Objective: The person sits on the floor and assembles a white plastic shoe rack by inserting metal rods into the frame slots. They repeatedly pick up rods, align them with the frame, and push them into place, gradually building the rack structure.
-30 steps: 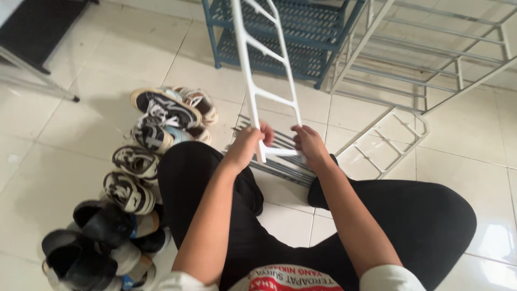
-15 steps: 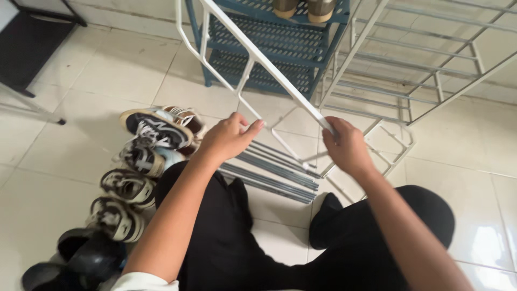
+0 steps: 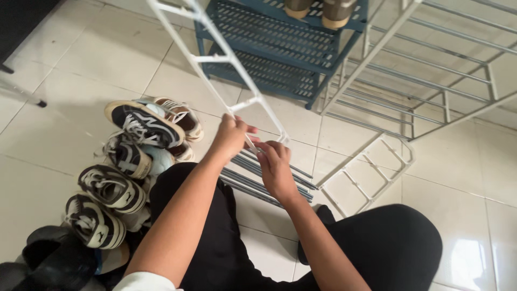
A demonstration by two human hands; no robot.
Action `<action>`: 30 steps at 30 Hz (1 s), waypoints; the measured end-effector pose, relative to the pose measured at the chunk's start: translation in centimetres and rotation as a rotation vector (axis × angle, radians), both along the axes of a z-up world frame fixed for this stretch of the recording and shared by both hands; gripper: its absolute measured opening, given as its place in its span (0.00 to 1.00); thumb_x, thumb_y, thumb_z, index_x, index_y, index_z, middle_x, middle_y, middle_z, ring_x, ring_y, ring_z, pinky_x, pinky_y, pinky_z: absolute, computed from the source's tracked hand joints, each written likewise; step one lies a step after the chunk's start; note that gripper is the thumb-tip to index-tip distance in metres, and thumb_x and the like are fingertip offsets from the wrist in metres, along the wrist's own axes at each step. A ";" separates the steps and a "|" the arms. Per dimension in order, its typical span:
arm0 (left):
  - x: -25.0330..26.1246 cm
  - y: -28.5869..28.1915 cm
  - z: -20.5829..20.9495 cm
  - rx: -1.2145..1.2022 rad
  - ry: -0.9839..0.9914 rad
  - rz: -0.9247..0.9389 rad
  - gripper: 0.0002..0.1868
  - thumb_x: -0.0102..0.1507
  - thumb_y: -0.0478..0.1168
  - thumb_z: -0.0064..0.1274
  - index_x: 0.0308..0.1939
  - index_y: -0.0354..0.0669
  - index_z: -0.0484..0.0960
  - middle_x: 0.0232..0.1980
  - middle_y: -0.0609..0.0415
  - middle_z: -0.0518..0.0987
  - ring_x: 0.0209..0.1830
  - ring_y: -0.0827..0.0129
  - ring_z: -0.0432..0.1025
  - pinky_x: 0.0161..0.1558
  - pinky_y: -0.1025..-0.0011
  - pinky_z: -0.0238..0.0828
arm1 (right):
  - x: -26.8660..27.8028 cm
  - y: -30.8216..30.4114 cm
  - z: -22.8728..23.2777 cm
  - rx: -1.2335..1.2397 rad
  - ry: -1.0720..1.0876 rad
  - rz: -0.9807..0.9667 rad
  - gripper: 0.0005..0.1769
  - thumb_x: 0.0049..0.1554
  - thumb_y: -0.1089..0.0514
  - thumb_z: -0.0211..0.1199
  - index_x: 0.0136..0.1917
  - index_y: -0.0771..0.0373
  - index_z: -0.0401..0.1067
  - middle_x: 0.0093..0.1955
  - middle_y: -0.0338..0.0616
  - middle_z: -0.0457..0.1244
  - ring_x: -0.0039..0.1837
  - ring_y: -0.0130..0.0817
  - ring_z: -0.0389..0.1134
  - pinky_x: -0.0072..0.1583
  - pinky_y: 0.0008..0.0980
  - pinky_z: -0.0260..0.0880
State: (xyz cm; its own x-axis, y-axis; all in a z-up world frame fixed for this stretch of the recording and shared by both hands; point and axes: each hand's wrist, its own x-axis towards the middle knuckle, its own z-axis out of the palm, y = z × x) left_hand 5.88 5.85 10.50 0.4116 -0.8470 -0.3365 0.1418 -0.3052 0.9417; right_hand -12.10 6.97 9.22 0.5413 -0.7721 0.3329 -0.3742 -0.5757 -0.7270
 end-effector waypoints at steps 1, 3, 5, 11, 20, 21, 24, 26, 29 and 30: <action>1.0 0.3 -0.4 -0.012 -0.007 0.048 0.13 0.71 0.37 0.34 0.56 0.32 0.59 0.45 0.41 0.79 0.34 0.60 0.80 0.31 0.65 0.78 | 0.0 0.1 -1.0 0.022 0.025 -0.026 0.11 0.64 0.61 0.58 0.59 0.62 0.73 0.62 0.55 0.62 0.64 0.56 0.59 0.63 0.46 0.64; 2.3 0.8 -1.4 -0.022 -0.090 0.128 0.12 0.71 0.37 0.34 0.56 0.33 0.59 0.45 0.42 0.77 0.31 0.56 0.79 0.31 0.64 0.77 | -0.4 -0.8 -3.1 0.005 0.119 -0.052 0.11 0.64 0.60 0.57 0.58 0.62 0.73 0.63 0.56 0.61 0.64 0.56 0.59 0.65 0.48 0.63; 3.6 1.2 -2.7 -0.021 -0.245 0.189 0.11 0.71 0.36 0.35 0.56 0.35 0.61 0.47 0.45 0.75 0.30 0.56 0.79 0.32 0.66 0.75 | -1.2 -1.9 -5.5 0.020 0.202 -0.072 0.12 0.63 0.58 0.59 0.58 0.62 0.73 0.64 0.57 0.60 0.64 0.57 0.59 0.65 0.50 0.62; 6.8 0.7 -8.0 -0.342 0.003 0.283 0.07 0.72 0.33 0.35 0.53 0.37 0.58 0.40 0.50 0.67 0.26 0.69 0.64 0.27 0.68 0.69 | -3.7 -5.6 -14.0 0.147 0.629 0.049 0.16 0.63 0.56 0.55 0.62 0.60 0.72 0.66 0.56 0.60 0.69 0.58 0.58 0.69 0.53 0.61; 11.2 6.1 -12.7 -0.292 0.052 0.275 0.05 0.71 0.31 0.29 0.51 0.39 0.58 0.39 0.51 0.67 0.26 0.72 0.64 0.28 0.71 0.70 | -3.3 -3.4 -22.6 0.295 1.181 0.263 0.20 0.63 0.47 0.56 0.65 0.56 0.70 0.71 0.52 0.57 0.76 0.53 0.55 0.73 0.51 0.61; 11.6 6.6 -12.7 -0.339 -0.018 0.268 0.06 0.72 0.31 0.29 0.52 0.38 0.57 0.40 0.51 0.67 0.29 0.72 0.65 0.30 0.70 0.72 | -2.9 -3.5 -23.5 0.277 1.183 0.267 0.20 0.62 0.48 0.57 0.64 0.55 0.71 0.71 0.51 0.58 0.76 0.52 0.55 0.73 0.50 0.61; 12.0 7.3 -12.7 -0.350 -0.172 0.240 0.06 0.73 0.34 0.31 0.54 0.37 0.57 0.42 0.50 0.70 0.32 0.72 0.69 0.32 0.69 0.76 | -2.1 -3.3 -26.3 0.214 1.331 0.322 0.20 0.61 0.50 0.58 0.65 0.57 0.68 0.70 0.51 0.58 0.75 0.54 0.55 0.70 0.51 0.63; 12.2 8.7 -12.4 -0.152 -0.205 0.197 0.09 0.76 0.40 0.33 0.54 0.36 0.59 0.41 0.48 0.75 0.26 0.70 0.74 0.33 0.71 0.75 | -2.1 -2.5 -28.2 0.173 1.310 0.311 0.19 0.62 0.50 0.58 0.63 0.59 0.69 0.68 0.49 0.60 0.74 0.50 0.59 0.70 0.49 0.65; 12.2 9.3 -11.1 -0.044 -0.259 0.135 0.13 0.74 0.42 0.36 0.56 0.37 0.61 0.49 0.49 0.81 0.30 0.69 0.81 0.31 0.71 0.77 | -0.6 -2.9 -30.5 0.116 1.234 0.284 0.19 0.60 0.49 0.60 0.61 0.60 0.69 0.66 0.48 0.62 0.72 0.49 0.60 0.68 0.49 0.64; 12.1 9.3 -10.7 -0.058 -0.279 0.140 0.13 0.74 0.42 0.36 0.57 0.37 0.62 0.50 0.48 0.82 0.31 0.67 0.81 0.32 0.70 0.77 | -0.1 -2.9 -31.2 0.101 1.205 0.278 0.19 0.59 0.49 0.60 0.60 0.60 0.68 0.65 0.47 0.61 0.72 0.49 0.59 0.68 0.50 0.64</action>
